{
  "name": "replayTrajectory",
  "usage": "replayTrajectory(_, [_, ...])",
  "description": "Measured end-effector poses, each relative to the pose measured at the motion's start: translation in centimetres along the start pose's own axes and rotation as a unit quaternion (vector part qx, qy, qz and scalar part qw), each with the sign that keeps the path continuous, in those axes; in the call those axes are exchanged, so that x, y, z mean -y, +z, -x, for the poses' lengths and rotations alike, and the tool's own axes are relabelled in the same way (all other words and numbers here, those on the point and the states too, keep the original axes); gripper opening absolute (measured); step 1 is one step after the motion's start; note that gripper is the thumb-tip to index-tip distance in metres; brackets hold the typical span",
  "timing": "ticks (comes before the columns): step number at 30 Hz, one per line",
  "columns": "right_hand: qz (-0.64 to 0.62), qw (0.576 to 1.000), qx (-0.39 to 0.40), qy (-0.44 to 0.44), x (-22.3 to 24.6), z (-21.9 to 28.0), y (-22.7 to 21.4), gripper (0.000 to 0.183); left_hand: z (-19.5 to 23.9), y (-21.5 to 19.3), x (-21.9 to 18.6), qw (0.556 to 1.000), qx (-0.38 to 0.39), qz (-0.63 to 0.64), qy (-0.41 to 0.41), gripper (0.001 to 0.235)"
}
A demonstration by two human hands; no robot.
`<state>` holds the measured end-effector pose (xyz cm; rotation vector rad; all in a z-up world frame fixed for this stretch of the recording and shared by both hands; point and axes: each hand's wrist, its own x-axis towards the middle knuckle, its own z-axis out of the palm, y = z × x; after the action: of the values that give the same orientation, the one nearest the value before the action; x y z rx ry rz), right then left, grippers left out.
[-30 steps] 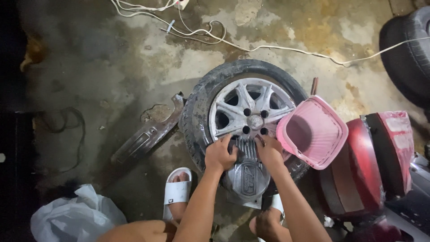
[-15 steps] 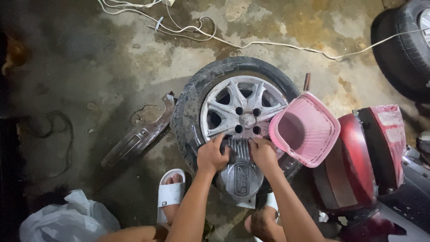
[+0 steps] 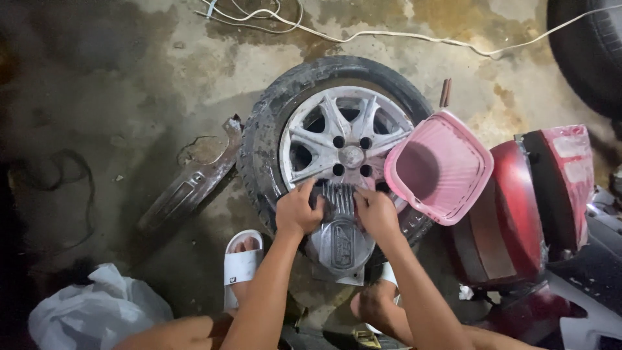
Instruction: The person sands a metal engine part with a piece of sandpaper, dipping the sandpaper into a pink bowl of liquid.
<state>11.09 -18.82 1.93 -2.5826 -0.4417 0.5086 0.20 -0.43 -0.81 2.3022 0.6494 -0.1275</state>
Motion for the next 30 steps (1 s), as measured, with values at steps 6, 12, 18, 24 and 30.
replayTrajectory(6, [0.019, 0.997, -0.024, -0.071, -3.0, -5.6, 3.5, 0.021, 0.1, 0.1, -0.1, 1.000, -0.005, -0.008, 0.001, 0.056])
replayTrajectory(12, [0.020, 1.000, 0.001, -0.024, 0.9, -0.1, -0.7, 0.028, 0.1, 0.6, 0.1, 1.000, -0.006, -0.019, -0.009, 0.056])
replayTrajectory(18, [-0.093, 0.995, 0.030, 0.034, 1.2, 3.8, -2.4, 0.026, 0.0, 0.7, 0.5, 1.000, -0.001, -0.019, -0.005, 0.053])
replayTrajectory(24, [0.006, 1.000, 0.018, -0.015, -3.0, -5.2, 2.9, 0.023, 0.5, 0.1, -0.2, 1.000, -0.001, -0.010, -0.004, 0.053])
replayTrajectory(30, [-0.007, 1.000, 0.024, 0.009, -0.3, -3.1, 0.0, 0.026, 0.2, 0.6, 0.5, 1.000, -0.009, -0.012, 0.003, 0.051])
